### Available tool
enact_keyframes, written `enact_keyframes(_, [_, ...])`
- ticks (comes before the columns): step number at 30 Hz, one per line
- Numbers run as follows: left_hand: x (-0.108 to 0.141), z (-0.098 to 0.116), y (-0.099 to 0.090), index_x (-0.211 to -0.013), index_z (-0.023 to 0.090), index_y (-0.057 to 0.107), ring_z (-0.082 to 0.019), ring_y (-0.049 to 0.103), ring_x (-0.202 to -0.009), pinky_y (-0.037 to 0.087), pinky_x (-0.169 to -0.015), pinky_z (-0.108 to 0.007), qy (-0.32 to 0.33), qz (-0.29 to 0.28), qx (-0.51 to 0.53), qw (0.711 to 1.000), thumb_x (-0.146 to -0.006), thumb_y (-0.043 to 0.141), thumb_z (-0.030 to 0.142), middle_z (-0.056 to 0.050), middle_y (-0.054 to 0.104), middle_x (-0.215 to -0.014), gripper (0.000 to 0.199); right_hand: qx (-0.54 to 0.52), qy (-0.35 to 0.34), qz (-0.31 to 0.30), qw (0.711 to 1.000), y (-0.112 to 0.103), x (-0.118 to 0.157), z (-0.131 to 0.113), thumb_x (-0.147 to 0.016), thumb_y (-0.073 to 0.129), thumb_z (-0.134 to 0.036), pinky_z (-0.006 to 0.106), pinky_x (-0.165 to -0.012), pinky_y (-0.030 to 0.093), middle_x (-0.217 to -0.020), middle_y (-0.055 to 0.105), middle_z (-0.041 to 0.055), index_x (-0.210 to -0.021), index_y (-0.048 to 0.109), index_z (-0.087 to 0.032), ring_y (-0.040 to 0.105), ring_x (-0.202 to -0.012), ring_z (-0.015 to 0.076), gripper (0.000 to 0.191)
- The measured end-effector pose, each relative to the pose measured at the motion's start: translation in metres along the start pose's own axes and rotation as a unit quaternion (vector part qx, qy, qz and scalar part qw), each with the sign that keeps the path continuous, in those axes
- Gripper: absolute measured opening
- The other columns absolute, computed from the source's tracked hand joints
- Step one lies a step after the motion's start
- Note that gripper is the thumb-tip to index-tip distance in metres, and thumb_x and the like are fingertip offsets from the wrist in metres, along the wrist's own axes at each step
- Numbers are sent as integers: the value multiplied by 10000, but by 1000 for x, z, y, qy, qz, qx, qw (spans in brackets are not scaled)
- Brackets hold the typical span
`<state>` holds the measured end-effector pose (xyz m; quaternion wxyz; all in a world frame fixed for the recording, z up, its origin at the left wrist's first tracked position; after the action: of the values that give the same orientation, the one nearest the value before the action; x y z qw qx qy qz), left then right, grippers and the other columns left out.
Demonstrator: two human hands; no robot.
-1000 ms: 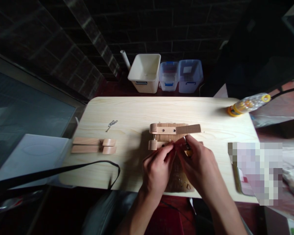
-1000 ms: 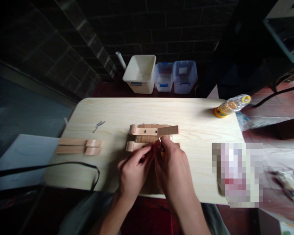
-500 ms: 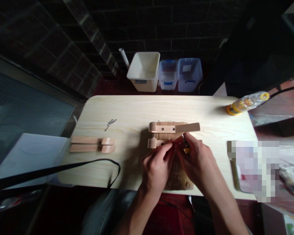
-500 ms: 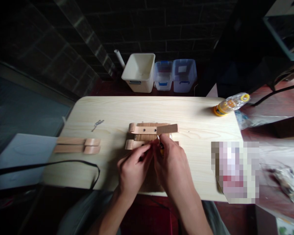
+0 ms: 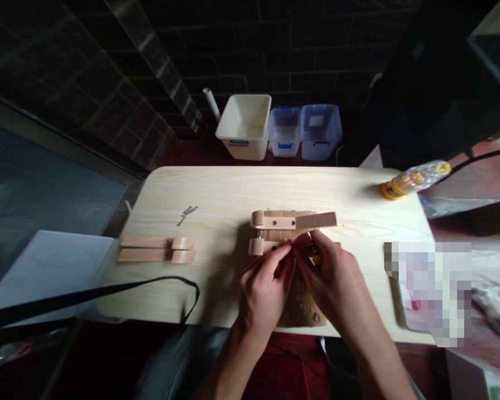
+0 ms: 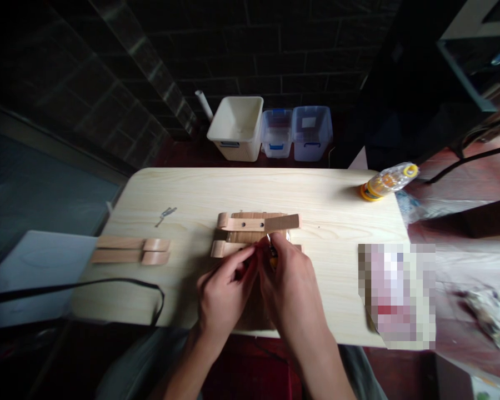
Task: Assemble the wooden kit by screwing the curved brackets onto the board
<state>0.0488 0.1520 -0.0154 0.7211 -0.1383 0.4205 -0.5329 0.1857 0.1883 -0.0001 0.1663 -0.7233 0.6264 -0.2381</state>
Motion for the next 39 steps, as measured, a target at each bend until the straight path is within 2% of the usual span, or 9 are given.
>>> enact_keyframes(4, [1,-1,1,-1088,207,765,-135,747,-688,605,-728,-205,1,-1,3,1000,-890,720,186,-28,798,-835,205,-20,3,-14,1000,-5,3,-5,-922,559,-273,238,-587,433,-782,711,35,-913,628,-229,623,-641,169,82])
enact_keyframes(7, [0,0,2,-1081,201,766,-127,740,-675,598,-710,-201,6,6,3,1000,-881,732,191,-33,802,-872,203,-32,15,-13,999,-19,8,-8,-939,574,-352,223,-548,426,-782,713,49,-913,646,-210,604,-617,156,162])
enact_keyframes(11, [-1,2,3,-1070,192,767,-96,707,-616,580,-693,-183,16,27,-7,999,-864,752,182,-17,793,-817,206,15,60,99,993,-54,12,-2,-927,604,-471,216,-427,327,-706,680,21,-919,663,-201,474,-464,107,277])
enact_keyframes(13, [-2,4,3,-1067,188,766,-79,684,-587,571,-694,-175,24,34,-13,999,-854,763,177,-6,786,-793,214,32,64,143,987,-66,11,7,-920,608,-514,222,-413,315,-745,696,35,-915,671,-192,466,-462,102,328])
enact_keyframes(14, [-2,4,3,-1064,186,766,-74,675,-577,567,-693,-173,28,37,-18,999,-851,766,178,-2,783,-785,213,33,63,143,987,-69,9,12,-917,608,-534,224,-421,329,-780,708,47,-924,675,-189,489,-485,109,352])
enact_keyframes(21, [0,4,5,-1087,203,764,-68,629,-540,530,-626,-170,26,34,-45,998,-863,756,224,23,732,-673,226,-6,58,60,996,-63,0,34,-871,627,-632,224,-408,330,-686,660,30,-892,672,-186,504,-493,121,448])
enact_keyframes(29, [0,3,7,-1114,194,754,-67,619,-541,526,-617,-155,13,16,-29,999,-876,740,239,17,726,-655,243,-14,57,60,996,-65,2,29,-909,572,-616,228,-428,350,-692,673,43,-876,671,-186,531,-512,130,442])
enact_keyframes(34, [-1,4,7,-1099,194,757,-69,649,-563,568,-663,-170,11,19,-9,1000,-870,744,205,-20,785,-810,230,-8,56,61,997,-63,-1,31,-904,587,-605,225,-427,346,-684,668,34,-870,665,-189,526,-513,129,424])
enact_keyframes(39, [-5,7,7,-1092,211,757,-134,743,-820,619,-811,-233,22,5,22,1000,-894,695,150,-49,792,-1017,216,-21,49,57,997,-62,-2,32,-903,577,-617,226,-435,359,-721,687,57,-871,667,-185,553,-544,141,442])
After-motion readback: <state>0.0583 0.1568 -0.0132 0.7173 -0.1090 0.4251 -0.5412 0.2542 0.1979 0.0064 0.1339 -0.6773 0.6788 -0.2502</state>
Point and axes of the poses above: each hand's wrist, its own x-axis away from the middle knuckle, its own y-axis out of the palm, z = x × y, the point moved 5 cm from there along -x, towards the middle knuckle
